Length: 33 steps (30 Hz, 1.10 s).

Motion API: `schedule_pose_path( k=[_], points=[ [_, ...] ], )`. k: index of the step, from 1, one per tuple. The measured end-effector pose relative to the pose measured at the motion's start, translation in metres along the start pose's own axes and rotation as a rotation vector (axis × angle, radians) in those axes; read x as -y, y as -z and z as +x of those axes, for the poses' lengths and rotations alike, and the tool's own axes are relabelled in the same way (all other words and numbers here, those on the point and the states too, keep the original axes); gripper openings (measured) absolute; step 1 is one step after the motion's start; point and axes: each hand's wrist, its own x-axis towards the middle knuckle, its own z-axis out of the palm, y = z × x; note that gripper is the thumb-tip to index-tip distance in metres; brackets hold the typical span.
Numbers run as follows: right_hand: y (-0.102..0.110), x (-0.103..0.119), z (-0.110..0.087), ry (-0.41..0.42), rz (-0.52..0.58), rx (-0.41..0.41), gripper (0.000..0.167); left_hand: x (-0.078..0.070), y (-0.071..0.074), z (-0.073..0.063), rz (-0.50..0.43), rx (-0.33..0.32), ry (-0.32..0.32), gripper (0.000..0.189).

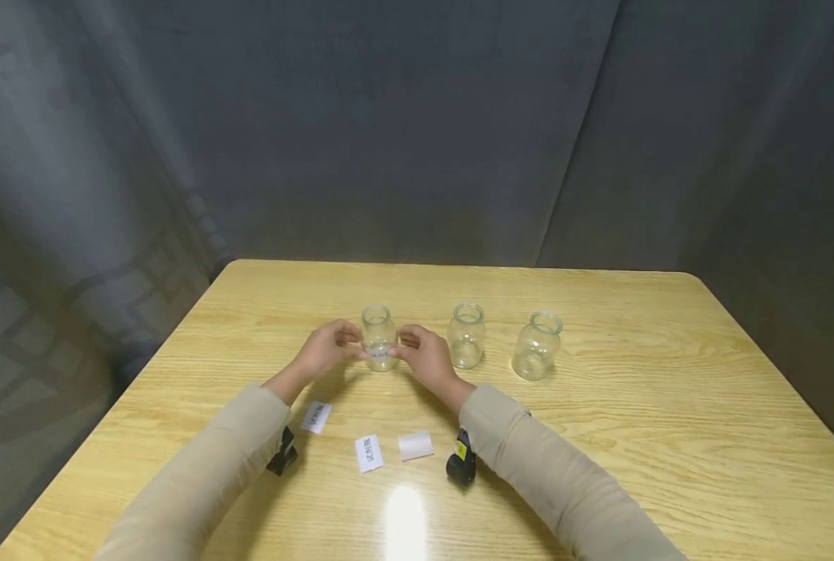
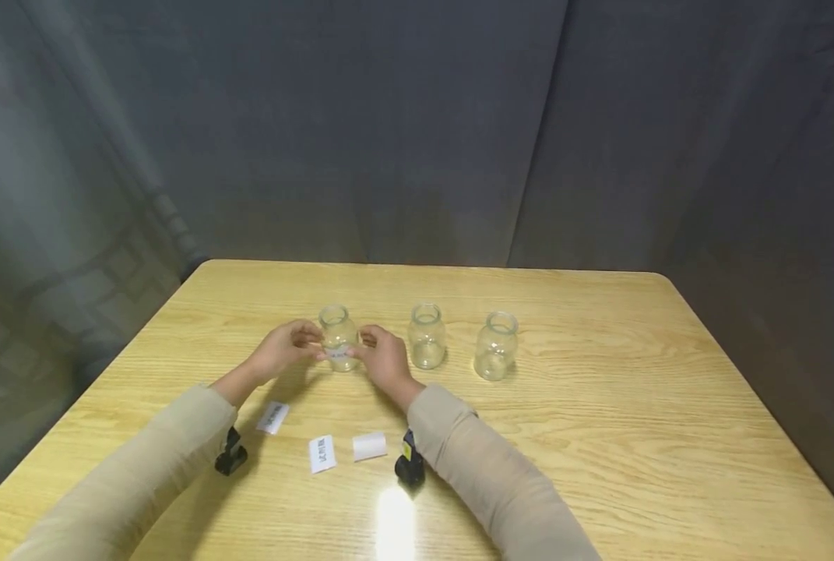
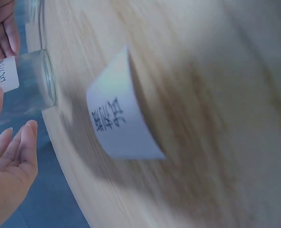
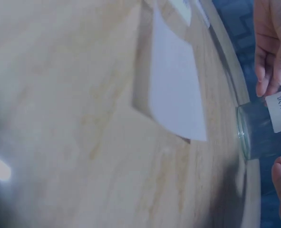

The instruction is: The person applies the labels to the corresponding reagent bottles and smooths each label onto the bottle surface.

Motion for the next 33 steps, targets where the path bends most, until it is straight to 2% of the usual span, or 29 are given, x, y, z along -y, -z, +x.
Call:
schedule_pose_path(
  k=[10,15,21,24,28,33],
  points=[
    [0.011,0.006,-0.018,0.018,0.012,0.038,0.033,0.002,0.008,-0.015,-0.040,0.030,0.048,0.041],
    [0.014,0.008,-0.030,0.026,0.014,0.125,0.033,0.000,0.007,-0.023,-0.059,0.052,0.052,0.035],
    [0.012,0.009,-0.045,0.004,0.028,0.255,0.033,0.000,0.001,-0.035,-0.091,0.126,0.036,0.031],
    [0.010,0.010,-0.050,0.003,-0.002,0.293,0.032,0.000,-0.002,-0.041,-0.108,0.162,0.018,0.032],
    [0.007,0.010,-0.053,-0.002,-0.053,0.339,0.031,0.000,-0.004,-0.048,-0.123,0.202,0.026,0.033],
    [0.002,0.007,-0.059,0.027,-0.078,0.421,0.032,-0.001,-0.008,-0.056,-0.189,0.260,0.033,0.032]
  ],
)
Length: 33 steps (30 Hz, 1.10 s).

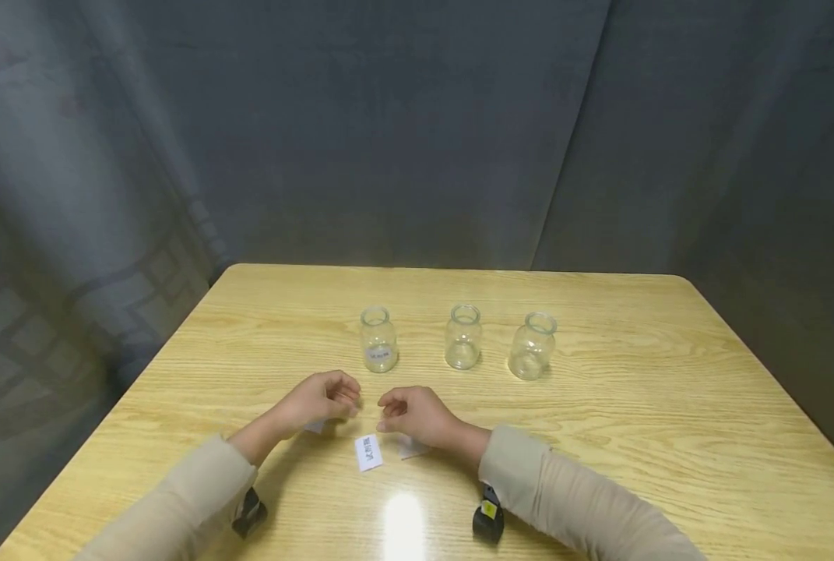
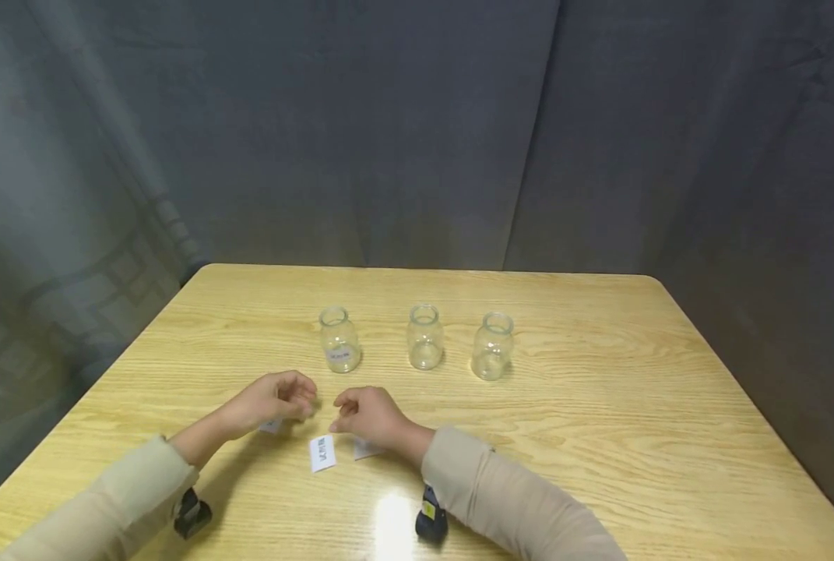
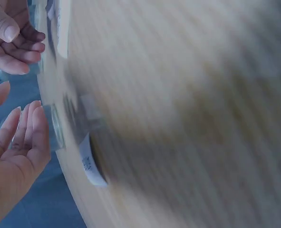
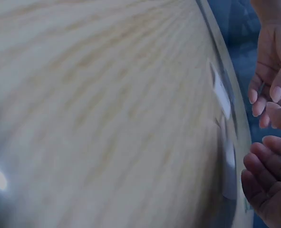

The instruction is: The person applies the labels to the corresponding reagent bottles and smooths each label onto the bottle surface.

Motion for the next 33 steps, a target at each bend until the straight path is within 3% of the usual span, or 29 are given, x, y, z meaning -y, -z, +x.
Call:
schedule_pose_path(
  k=[6,10,19,27,33],
  points=[
    [-0.006,0.000,-0.001,0.028,-0.110,0.073,0.036,0.005,-0.006,-0.002,-0.055,0.056,0.006,0.028],
    [-0.010,0.003,0.000,0.045,-0.185,0.107,0.038,0.007,-0.008,-0.003,-0.028,0.078,0.007,0.025],
    [-0.021,0.005,0.000,0.150,-0.453,0.070,0.036,0.012,-0.009,-0.005,-0.001,0.111,-0.013,0.025],
    [-0.022,0.009,0.000,0.113,-0.475,0.076,0.023,0.013,-0.010,-0.004,-0.042,0.140,0.030,0.025],
    [-0.019,0.009,0.001,0.071,-0.374,0.086,0.025,0.013,-0.013,0.000,-0.058,0.186,0.020,0.023]
  ],
)
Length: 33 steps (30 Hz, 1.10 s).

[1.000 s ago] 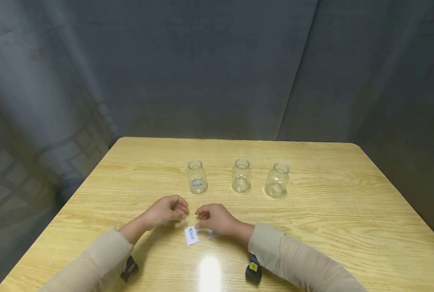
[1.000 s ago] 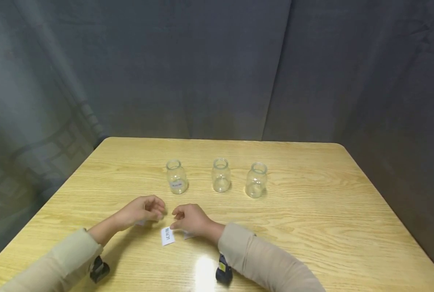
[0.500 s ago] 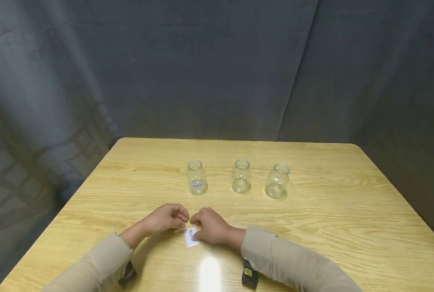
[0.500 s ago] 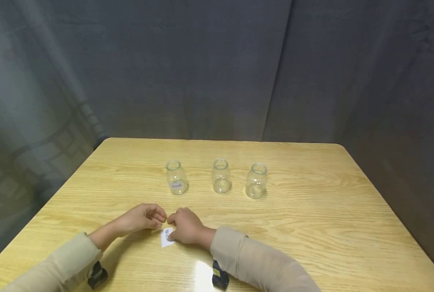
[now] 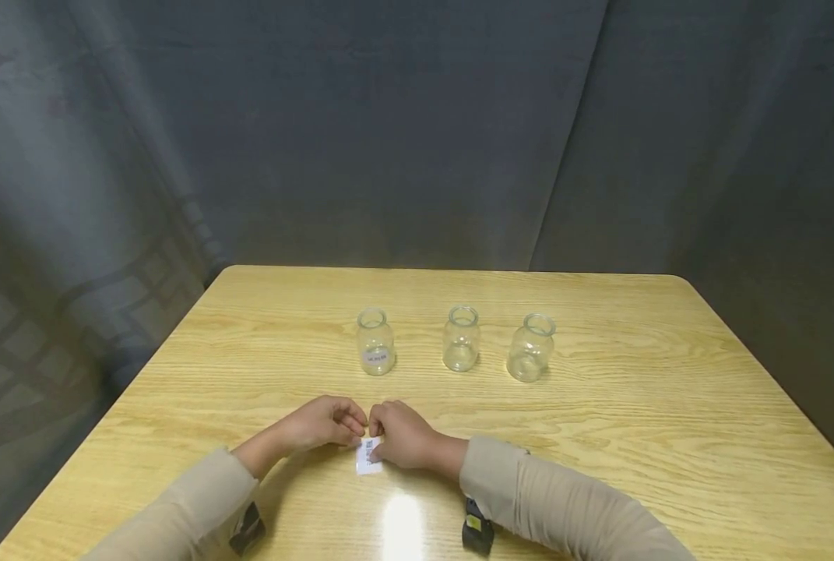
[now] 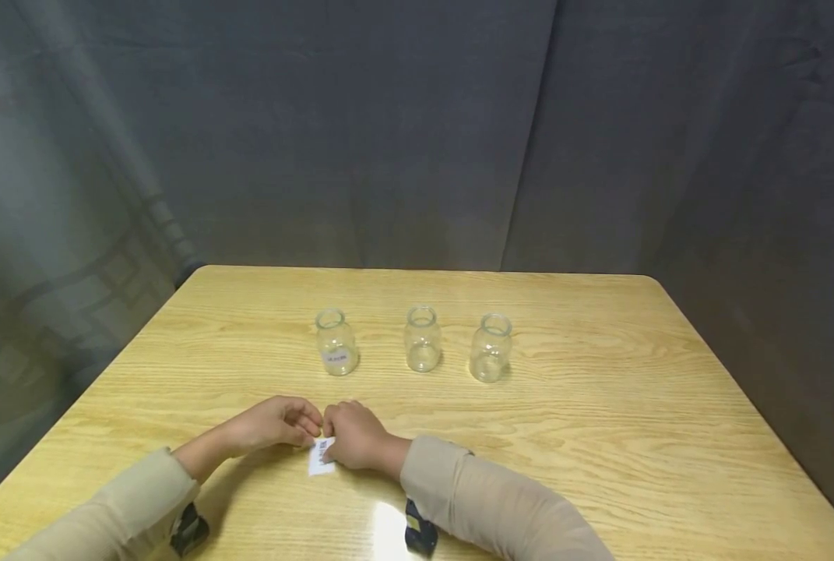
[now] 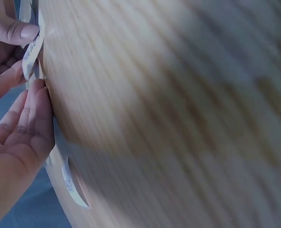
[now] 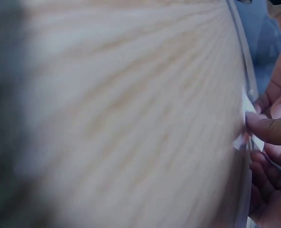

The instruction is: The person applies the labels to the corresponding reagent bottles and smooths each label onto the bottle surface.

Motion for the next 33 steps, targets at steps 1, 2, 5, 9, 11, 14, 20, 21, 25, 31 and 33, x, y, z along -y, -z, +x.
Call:
schedule_pose_path(
  k=[1,2,5,9,11,14,20,21,25,31,33],
  points=[
    [0.000,0.000,0.000,-0.005,0.026,0.003,0.025,0.000,-0.001,0.000,0.007,0.003,-0.005,0.021],
    [0.000,-0.001,0.000,-0.008,0.051,0.005,0.024,0.000,-0.002,0.001,0.016,0.004,-0.010,0.019],
    [0.001,-0.002,0.000,-0.012,0.101,-0.003,0.023,0.000,-0.004,0.002,0.039,0.008,-0.034,0.012],
    [0.003,-0.004,0.001,-0.021,0.160,-0.026,0.022,-0.002,-0.005,0.004,0.064,0.005,-0.077,0.006],
    [0.005,-0.006,0.002,-0.033,0.204,-0.042,0.021,-0.003,-0.005,0.005,0.070,-0.003,-0.096,0.006],
    [0.009,-0.008,0.003,-0.045,0.264,-0.054,0.019,-0.007,-0.004,0.006,0.068,-0.020,-0.107,0.006],
    [0.016,-0.011,0.002,-0.044,0.343,-0.059,0.017,-0.012,-0.004,0.008,0.027,-0.041,-0.093,0.007],
    [0.017,-0.012,0.002,-0.047,0.353,-0.062,0.017,-0.012,-0.004,0.008,0.020,-0.044,-0.095,0.008],
    [0.019,-0.014,0.002,-0.064,0.385,-0.088,0.015,-0.013,-0.004,0.010,0.004,-0.068,-0.108,0.011],
    [0.025,-0.012,0.000,-0.082,0.450,-0.113,0.012,-0.020,-0.005,0.012,-0.011,-0.109,-0.116,0.010],
    [0.027,-0.013,-0.001,-0.077,0.459,-0.115,0.011,-0.020,-0.005,0.014,-0.030,-0.109,-0.113,0.010]
  ],
)
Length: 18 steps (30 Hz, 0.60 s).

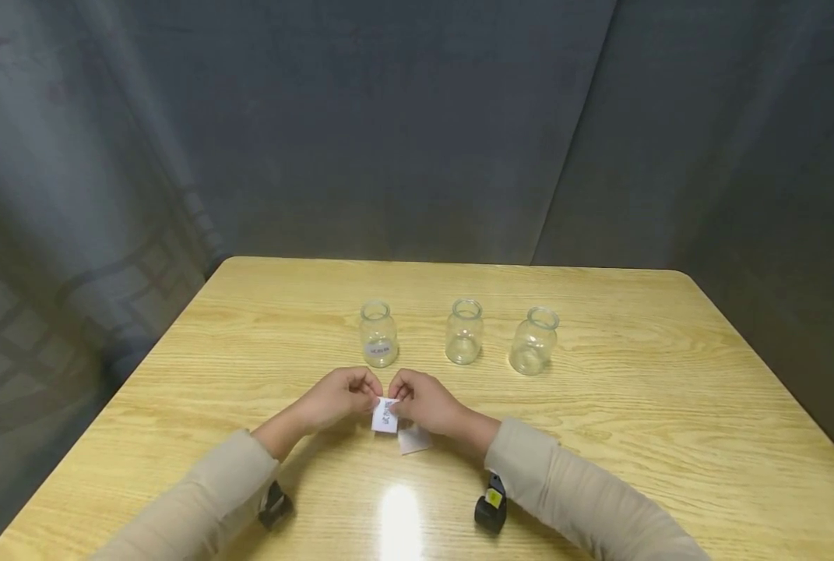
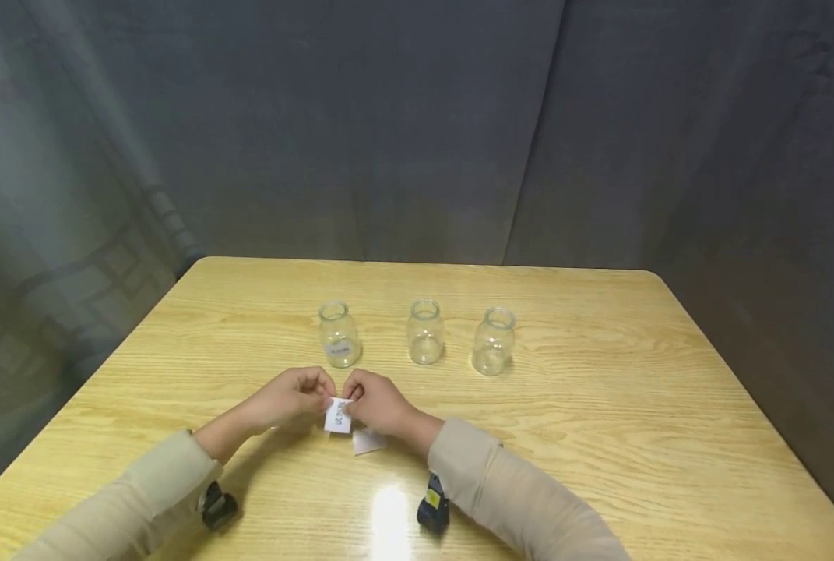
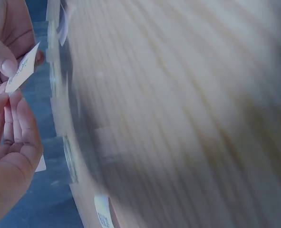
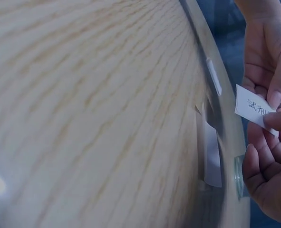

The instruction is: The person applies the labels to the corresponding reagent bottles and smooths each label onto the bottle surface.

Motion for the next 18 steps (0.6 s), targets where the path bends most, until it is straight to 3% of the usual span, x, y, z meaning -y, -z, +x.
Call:
schedule_pose_path(
  k=[6,18],
  points=[
    [0.006,-0.003,-0.002,0.015,0.034,-0.011,0.010,-0.004,-0.004,0.005,-0.063,-0.002,0.004,0.012],
    [0.017,-0.003,-0.008,0.038,0.153,-0.054,0.009,-0.009,-0.010,0.014,-0.021,-0.069,-0.007,0.012]
  ],
)
